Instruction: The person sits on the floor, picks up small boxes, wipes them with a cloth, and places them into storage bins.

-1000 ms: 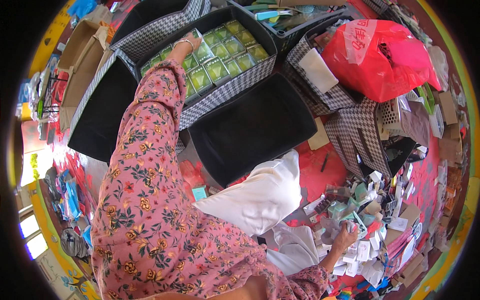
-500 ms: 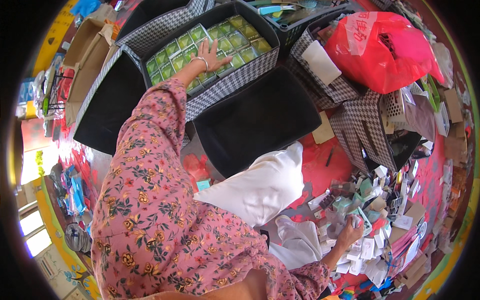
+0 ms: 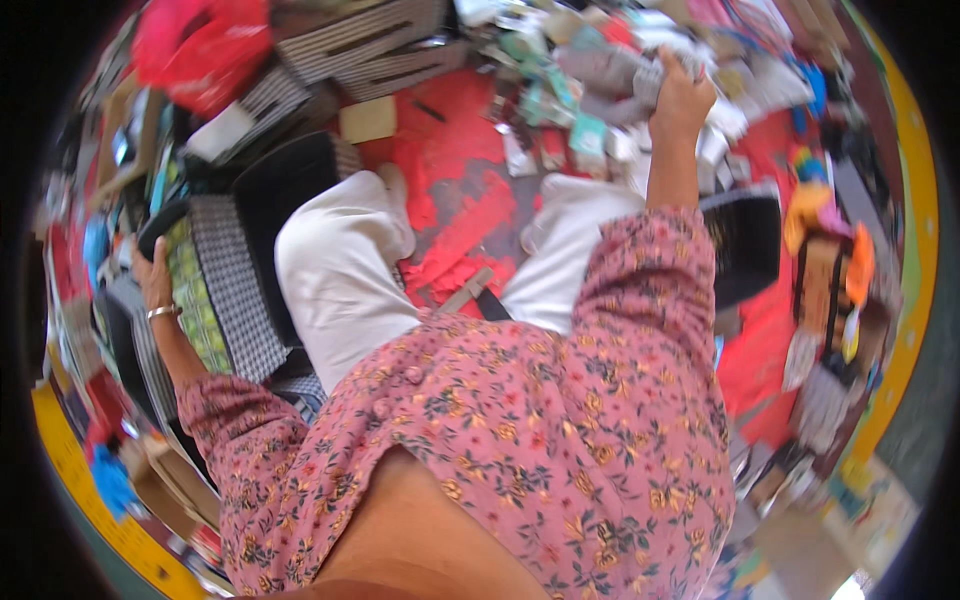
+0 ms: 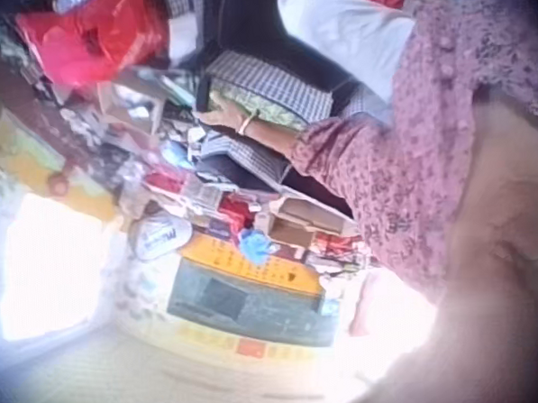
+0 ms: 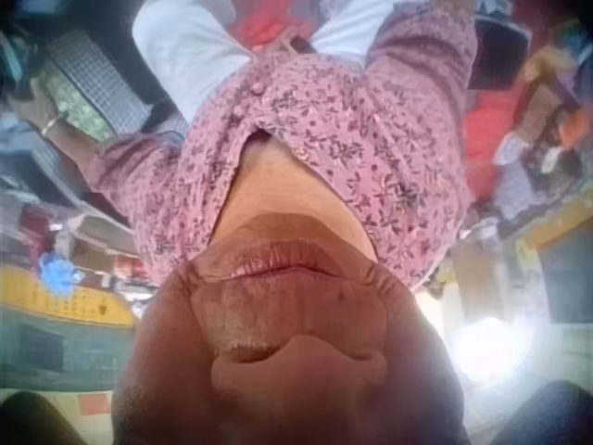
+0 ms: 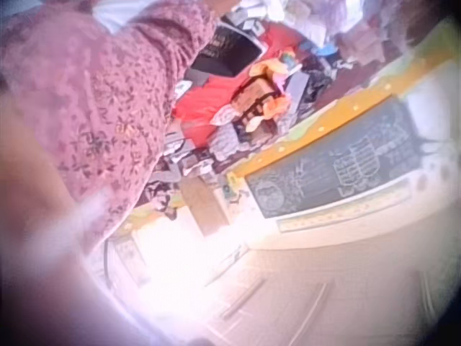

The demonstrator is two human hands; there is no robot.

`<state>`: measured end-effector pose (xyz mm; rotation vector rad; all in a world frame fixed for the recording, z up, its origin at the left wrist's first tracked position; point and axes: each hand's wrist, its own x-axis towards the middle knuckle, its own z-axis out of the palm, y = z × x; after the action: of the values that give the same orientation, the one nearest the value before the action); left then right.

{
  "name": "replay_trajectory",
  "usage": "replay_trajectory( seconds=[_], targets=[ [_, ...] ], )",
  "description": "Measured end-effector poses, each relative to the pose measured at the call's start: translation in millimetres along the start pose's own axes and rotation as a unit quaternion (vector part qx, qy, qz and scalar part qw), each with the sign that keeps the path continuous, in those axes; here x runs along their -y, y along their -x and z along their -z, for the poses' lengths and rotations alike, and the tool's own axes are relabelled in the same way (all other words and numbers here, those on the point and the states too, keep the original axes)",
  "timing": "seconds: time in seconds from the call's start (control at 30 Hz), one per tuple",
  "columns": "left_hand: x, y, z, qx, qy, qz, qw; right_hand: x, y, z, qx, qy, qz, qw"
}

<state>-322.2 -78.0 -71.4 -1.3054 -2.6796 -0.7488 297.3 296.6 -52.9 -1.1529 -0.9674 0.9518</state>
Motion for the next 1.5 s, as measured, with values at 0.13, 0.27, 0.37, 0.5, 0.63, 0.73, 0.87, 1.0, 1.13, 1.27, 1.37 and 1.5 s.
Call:
replay_trajectory(
  seconds=[0.13,0.27,0.37,0.5,0.63,0.73,0.87,1.0,1.13,1.27,1.37,1.5],
  targets=[
    [-241,10,-11,-0.051,0.204,-0.056,0.976,18,-31,106,-0.162,0.038,0.058,0.984],
    [-376,22,-73,0.051,0.347,-0.169,0.921,-18,-24,231,-0.238,0.225,0.016,0.945],
    [-421,36,-131,0.167,0.327,-0.259,0.893,-59,2,300,-0.154,0.459,-0.102,0.869],
    [-343,50,-208,0.492,0.247,-0.252,0.796,-89,95,308,-0.030,0.528,-0.269,0.805],
    [-369,62,-186,0.669,-0.156,-0.390,0.613,-105,167,322,0.092,0.602,-0.342,0.716],
    [-375,71,-171,0.585,-0.083,-0.384,0.709,-115,195,296,0.127,0.533,-0.378,0.746],
    [-398,72,-153,0.486,-0.122,-0.431,0.751,-135,191,257,0.177,0.597,-0.288,0.727],
    [-397,76,-140,0.497,-0.126,-0.437,0.739,-126,138,215,0.186,0.638,-0.211,0.717],
    [-396,81,-139,0.475,-0.163,-0.444,0.742,-134,78,171,0.163,0.616,-0.117,0.762],
    [-399,95,-141,0.486,-0.201,-0.433,0.732,-149,51,132,0.259,0.620,-0.182,0.718],
    [-401,107,-138,0.508,-0.182,-0.443,0.716,-145,55,101,0.231,0.658,-0.145,0.702],
    [-399,114,-138,0.484,-0.186,-0.479,0.708,-168,54,73,0.184,0.679,-0.150,0.695]
  ],
)
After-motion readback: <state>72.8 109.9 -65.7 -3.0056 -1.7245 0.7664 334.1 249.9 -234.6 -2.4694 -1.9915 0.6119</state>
